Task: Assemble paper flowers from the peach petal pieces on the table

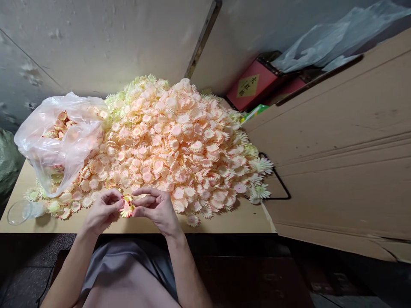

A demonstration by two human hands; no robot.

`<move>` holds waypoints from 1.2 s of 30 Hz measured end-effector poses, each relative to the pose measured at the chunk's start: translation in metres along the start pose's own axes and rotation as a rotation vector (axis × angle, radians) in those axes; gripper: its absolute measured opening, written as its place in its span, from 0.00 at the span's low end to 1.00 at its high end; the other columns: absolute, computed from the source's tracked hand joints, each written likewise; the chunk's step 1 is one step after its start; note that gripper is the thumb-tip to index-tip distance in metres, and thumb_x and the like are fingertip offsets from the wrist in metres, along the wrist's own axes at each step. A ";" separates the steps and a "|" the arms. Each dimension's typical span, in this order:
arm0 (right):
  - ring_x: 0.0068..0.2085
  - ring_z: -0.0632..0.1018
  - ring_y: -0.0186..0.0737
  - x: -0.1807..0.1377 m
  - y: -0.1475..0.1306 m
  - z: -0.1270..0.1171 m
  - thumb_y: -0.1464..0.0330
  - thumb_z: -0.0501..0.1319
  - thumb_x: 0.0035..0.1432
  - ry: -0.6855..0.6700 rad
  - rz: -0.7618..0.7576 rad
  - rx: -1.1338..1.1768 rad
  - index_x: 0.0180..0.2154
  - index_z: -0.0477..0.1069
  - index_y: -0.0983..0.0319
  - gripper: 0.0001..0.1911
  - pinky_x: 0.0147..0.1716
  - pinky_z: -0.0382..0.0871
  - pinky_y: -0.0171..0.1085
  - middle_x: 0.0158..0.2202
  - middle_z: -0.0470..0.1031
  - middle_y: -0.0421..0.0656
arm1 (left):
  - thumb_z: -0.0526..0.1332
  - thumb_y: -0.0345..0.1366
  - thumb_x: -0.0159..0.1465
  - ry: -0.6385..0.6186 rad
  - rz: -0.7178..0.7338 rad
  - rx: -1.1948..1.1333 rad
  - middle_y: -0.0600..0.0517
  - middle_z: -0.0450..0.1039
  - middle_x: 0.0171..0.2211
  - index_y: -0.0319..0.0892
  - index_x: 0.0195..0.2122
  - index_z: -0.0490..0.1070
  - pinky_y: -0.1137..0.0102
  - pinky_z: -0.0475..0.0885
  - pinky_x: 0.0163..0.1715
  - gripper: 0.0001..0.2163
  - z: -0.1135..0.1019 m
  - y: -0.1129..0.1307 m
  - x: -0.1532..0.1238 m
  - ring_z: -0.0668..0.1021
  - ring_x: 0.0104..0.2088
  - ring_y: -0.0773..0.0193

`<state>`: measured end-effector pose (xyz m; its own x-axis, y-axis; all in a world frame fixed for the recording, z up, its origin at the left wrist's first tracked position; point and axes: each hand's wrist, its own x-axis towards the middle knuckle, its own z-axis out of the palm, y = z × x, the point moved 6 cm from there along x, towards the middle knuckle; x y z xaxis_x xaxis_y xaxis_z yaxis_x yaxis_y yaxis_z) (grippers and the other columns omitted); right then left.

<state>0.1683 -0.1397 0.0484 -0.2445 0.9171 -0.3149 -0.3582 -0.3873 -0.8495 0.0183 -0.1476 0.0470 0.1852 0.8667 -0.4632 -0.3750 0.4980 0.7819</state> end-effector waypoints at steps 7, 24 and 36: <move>0.20 0.80 0.39 0.003 0.007 0.005 0.57 0.79 0.32 -0.051 -0.025 0.047 0.35 0.79 0.61 0.26 0.28 0.80 0.38 0.20 0.79 0.38 | 0.78 0.40 0.42 -0.135 -0.098 -0.107 0.54 0.73 0.20 0.38 0.25 0.70 0.75 0.68 0.24 0.19 0.004 -0.019 0.006 0.74 0.20 0.71; 0.30 0.84 0.42 0.001 0.002 0.002 0.62 0.74 0.45 0.177 -0.149 -0.186 0.36 0.76 0.61 0.17 0.35 0.83 0.40 0.29 0.83 0.43 | 0.64 0.43 0.63 0.021 0.441 0.738 0.51 0.74 0.30 0.41 0.34 0.70 0.75 0.71 0.31 0.10 0.001 0.017 -0.009 0.78 0.32 0.65; 0.25 0.77 0.33 0.004 0.003 -0.002 0.61 0.75 0.43 0.086 -0.111 -0.184 0.29 0.68 0.60 0.18 0.28 0.77 0.33 0.26 0.76 0.38 | 0.66 0.50 0.59 0.005 0.108 0.404 0.54 0.70 0.23 0.39 0.28 0.65 0.77 0.63 0.22 0.18 -0.006 -0.004 -0.005 0.68 0.21 0.73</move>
<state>0.1680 -0.1367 0.0437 -0.1321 0.9609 -0.2436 -0.2063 -0.2670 -0.9414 0.0131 -0.1536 0.0437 0.1598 0.9147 -0.3712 -0.0055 0.3768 0.9263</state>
